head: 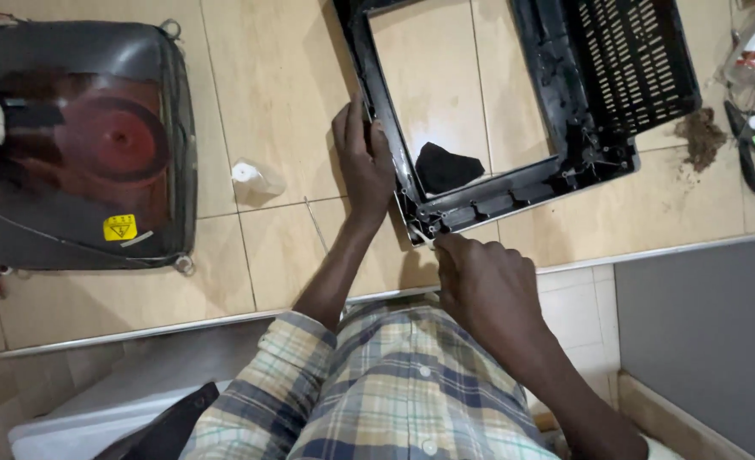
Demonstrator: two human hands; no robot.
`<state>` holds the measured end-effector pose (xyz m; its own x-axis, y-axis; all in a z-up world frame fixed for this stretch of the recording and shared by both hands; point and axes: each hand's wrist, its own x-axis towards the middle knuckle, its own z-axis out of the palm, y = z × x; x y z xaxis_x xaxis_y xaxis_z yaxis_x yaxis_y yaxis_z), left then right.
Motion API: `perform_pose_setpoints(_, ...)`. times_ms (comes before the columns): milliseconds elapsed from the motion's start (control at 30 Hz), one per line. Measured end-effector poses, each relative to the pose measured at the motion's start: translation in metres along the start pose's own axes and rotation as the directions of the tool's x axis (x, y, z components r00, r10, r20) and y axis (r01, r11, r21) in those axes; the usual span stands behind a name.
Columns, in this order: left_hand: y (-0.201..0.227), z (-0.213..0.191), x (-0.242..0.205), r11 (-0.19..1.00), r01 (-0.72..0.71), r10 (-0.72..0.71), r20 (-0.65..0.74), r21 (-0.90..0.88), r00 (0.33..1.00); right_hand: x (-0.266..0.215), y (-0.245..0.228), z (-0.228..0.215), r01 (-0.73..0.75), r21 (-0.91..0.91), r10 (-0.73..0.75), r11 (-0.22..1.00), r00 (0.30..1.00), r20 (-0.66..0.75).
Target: Cleaning the inner frame of a television housing using a toothbrush, cleaning fluid, and a cloth.
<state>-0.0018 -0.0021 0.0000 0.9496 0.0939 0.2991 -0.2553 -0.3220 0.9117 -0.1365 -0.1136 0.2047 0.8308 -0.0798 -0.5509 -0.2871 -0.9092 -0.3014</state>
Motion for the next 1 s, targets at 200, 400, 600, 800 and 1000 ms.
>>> perform_pose_setpoints(200,0.008,-0.004,0.001,0.999,-0.001,0.001,0.005,-0.040,1.000,-0.027,-0.001,-0.048,-0.011,0.045,0.015,0.999,0.996,-0.090)
perform_pose_setpoints(400,0.002,-0.002,0.002,1.000,-0.002,0.002,-0.012,-0.031,1.000,0.007,0.007,-0.005,0.193,0.042,-0.183,0.980,0.966,-0.181)
perform_pose_setpoints(600,0.005,-0.001,0.002,0.999,0.001,-0.002,-0.013,-0.051,1.000,0.004,0.006,-0.002,0.267,-0.124,-0.284,0.956,0.948,-0.145)
perform_pose_setpoints(800,0.004,-0.001,0.003,0.998,0.022,-0.022,-0.012,-0.059,1.000,0.022,0.003,-0.003,0.415,-0.190,-0.446,0.889,0.881,-0.160)
perform_pose_setpoints(1000,0.013,-0.003,0.000,0.989,0.023,-0.024,-0.009,-0.147,1.000,0.054,-0.015,-0.044,0.495,0.126,-0.450,0.860,0.851,-0.270)
